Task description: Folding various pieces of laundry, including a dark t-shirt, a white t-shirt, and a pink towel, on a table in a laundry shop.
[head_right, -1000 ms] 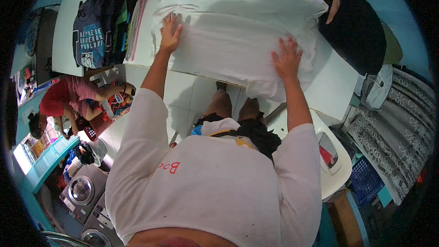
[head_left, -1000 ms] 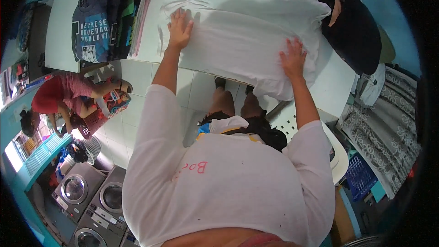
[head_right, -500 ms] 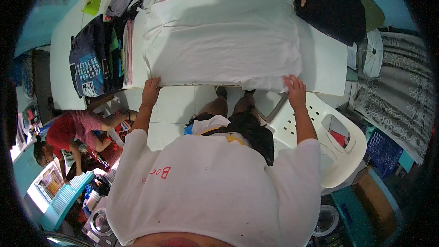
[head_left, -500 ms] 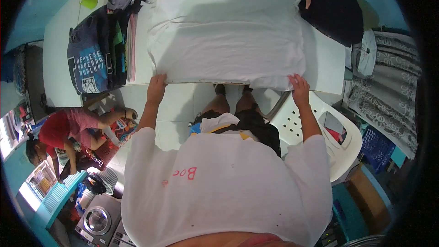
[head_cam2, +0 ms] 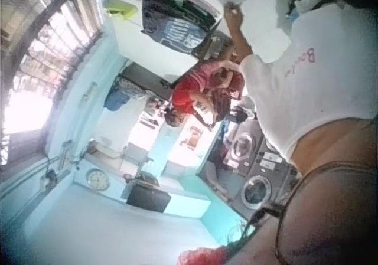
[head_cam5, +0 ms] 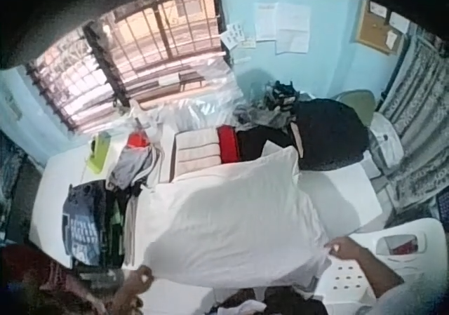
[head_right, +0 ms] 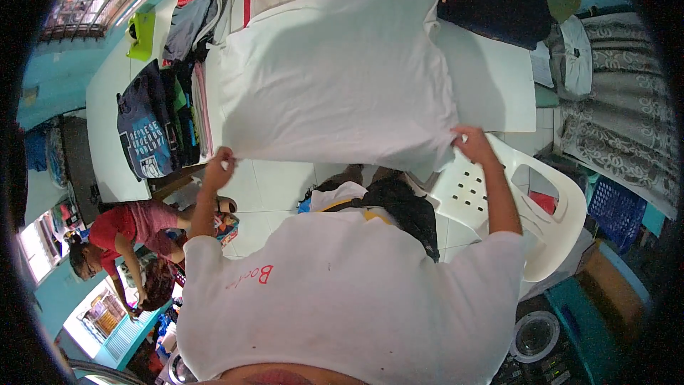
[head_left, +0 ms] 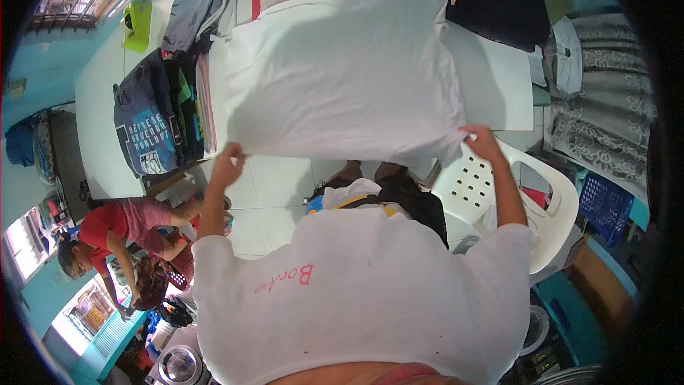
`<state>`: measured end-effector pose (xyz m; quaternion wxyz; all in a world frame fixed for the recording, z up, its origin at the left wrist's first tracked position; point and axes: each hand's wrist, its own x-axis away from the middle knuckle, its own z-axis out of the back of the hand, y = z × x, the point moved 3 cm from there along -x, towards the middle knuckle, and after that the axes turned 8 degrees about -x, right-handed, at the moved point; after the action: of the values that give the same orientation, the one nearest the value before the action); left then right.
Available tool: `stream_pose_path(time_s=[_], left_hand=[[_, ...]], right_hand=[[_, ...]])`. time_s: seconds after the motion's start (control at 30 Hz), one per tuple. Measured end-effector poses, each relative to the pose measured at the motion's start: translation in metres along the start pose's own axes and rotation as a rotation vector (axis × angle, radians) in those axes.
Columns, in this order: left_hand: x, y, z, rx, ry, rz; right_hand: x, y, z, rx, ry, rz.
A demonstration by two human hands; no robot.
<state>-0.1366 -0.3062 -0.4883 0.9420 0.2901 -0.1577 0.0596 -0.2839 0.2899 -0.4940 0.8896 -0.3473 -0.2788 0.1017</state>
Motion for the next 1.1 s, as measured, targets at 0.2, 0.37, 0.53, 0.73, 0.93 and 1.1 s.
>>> stream_pose_path(time_s=[0.2,0.37,0.53,0.73,0.93,1.1], left_hand=[[-0.108,-0.060,0.027,0.972,0.035,0.458],[-0.127,-0.057,-0.007,0.812,0.176,0.469],[-0.123,-0.030,-0.001,0.142,0.331,0.571],[-0.090,-0.036,0.004,0.544,0.572,0.356],[-0.052,-0.053,-0.023,-0.048,0.411,0.381],[-0.044,-0.046,-0.028,0.061,0.383,0.411]], right_hand=[[-0.120,-0.013,0.052,-0.597,0.168,-0.249],[-0.134,0.001,0.019,-0.360,0.299,-0.420],[-0.122,0.007,0.007,-0.140,0.408,-0.379],[-0.106,0.004,0.021,-0.074,0.563,-0.289],[-0.068,0.005,-0.003,0.060,0.404,-0.181],[-0.046,0.014,-0.027,0.040,0.467,-0.274]])
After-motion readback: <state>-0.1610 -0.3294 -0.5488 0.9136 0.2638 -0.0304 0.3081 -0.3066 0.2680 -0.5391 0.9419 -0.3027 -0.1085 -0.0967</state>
